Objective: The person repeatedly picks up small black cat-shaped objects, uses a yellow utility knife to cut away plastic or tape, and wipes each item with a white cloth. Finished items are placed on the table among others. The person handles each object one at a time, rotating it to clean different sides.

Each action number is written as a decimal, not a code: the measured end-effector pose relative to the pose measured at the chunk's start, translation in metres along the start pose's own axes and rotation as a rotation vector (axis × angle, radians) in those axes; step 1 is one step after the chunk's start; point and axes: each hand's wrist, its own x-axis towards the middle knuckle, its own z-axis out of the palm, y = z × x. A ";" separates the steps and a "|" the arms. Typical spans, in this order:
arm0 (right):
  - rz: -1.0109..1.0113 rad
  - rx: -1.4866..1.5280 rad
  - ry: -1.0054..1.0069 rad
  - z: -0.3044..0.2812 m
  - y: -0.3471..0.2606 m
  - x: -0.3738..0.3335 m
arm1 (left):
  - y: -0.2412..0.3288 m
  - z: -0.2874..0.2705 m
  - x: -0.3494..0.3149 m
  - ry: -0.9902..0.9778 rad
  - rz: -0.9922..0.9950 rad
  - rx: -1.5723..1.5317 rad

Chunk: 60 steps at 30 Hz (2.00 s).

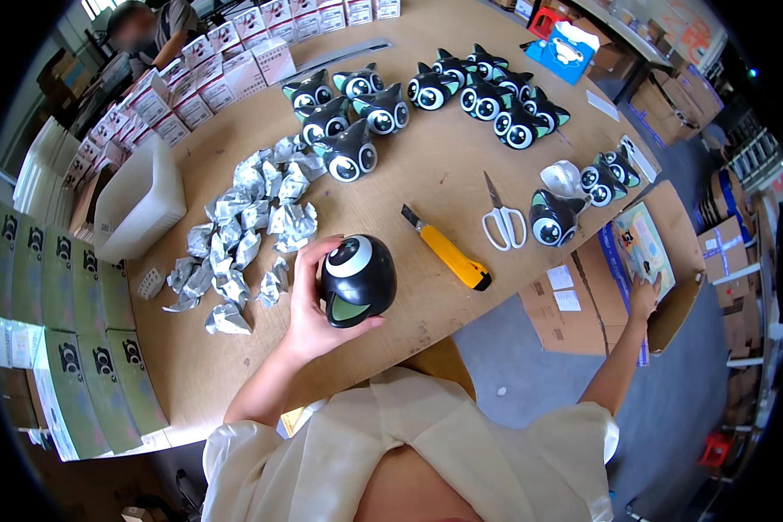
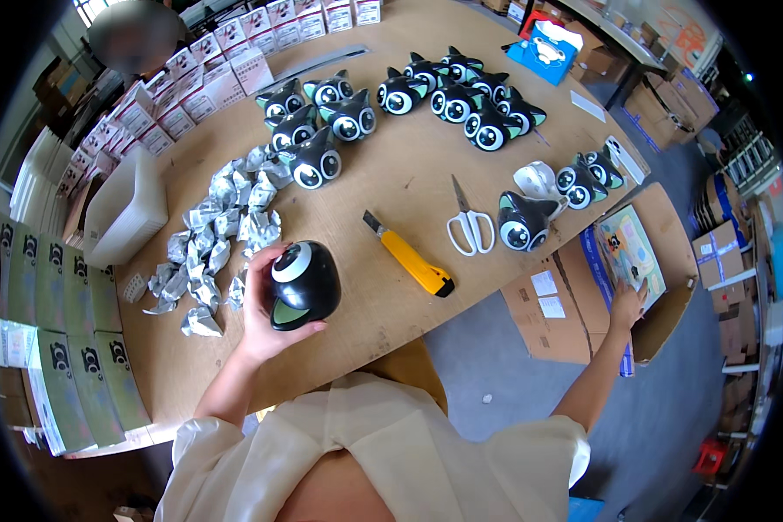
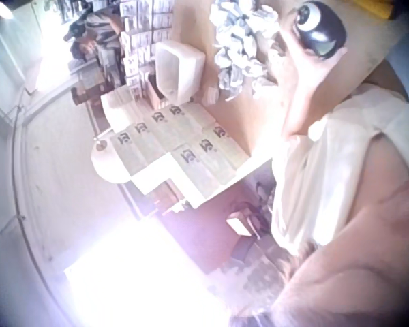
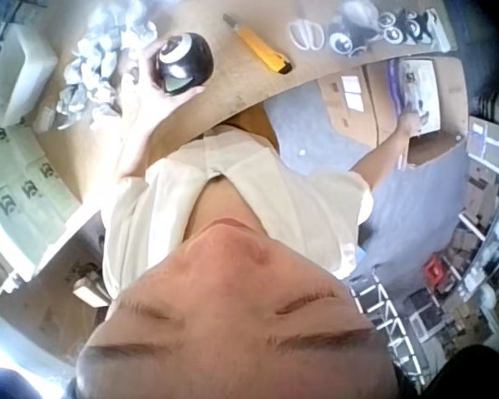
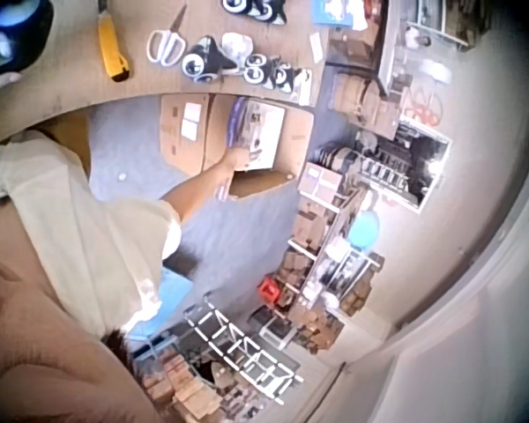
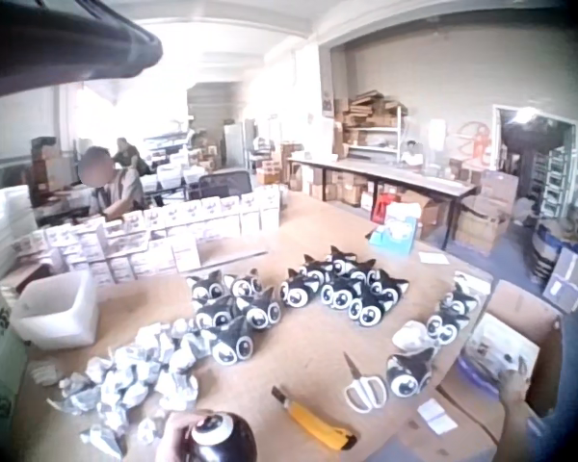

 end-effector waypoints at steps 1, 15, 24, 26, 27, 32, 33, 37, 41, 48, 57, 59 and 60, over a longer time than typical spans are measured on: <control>-0.115 -0.031 0.248 0.005 -0.002 -0.001 | 0.001 0.001 0.000 0.002 -0.002 0.015; -0.658 1.425 -0.438 -0.227 -0.255 -0.191 | 0.006 0.026 -0.007 0.263 -0.026 0.429; -0.762 1.703 -0.565 -0.260 -0.366 -0.288 | 0.016 0.045 -0.018 0.090 -0.182 0.057; -0.633 1.889 -0.823 -0.261 -0.367 -0.284 | 0.016 0.027 -0.014 0.027 -0.345 -0.146; -0.563 1.953 -0.956 -0.258 -0.366 -0.283 | 0.015 0.019 -0.011 -0.003 -0.426 -0.255; -0.562 1.944 -1.332 -0.248 -0.368 -0.293 | -0.009 -0.002 -0.017 -0.219 -0.320 -0.209; -0.524 1.929 -1.336 -0.249 -0.370 -0.296 | -0.007 -0.003 -0.020 -0.221 -0.335 -0.170; -0.502 1.926 -1.126 -0.243 -0.382 -0.319 | -0.008 0.002 -0.032 -0.164 -0.431 -0.198; -0.491 1.914 -1.092 -0.240 -0.387 -0.329 | -0.023 0.004 -0.044 -0.122 -0.348 -0.187; -0.626 1.844 -1.013 -0.237 -0.394 -0.328 | -0.036 0.008 -0.055 -0.014 -0.252 -0.210; -0.729 1.924 -1.267 -0.240 -0.414 -0.311 | -0.023 -0.008 -0.054 -0.106 -0.914 -1.311; -0.668 1.860 -1.139 -0.241 -0.417 -0.312 | -0.018 -0.010 -0.047 -0.017 -0.929 -1.262; -0.666 1.846 -1.108 -0.245 -0.416 -0.313 | -0.021 -0.009 -0.049 0.061 -0.862 -1.188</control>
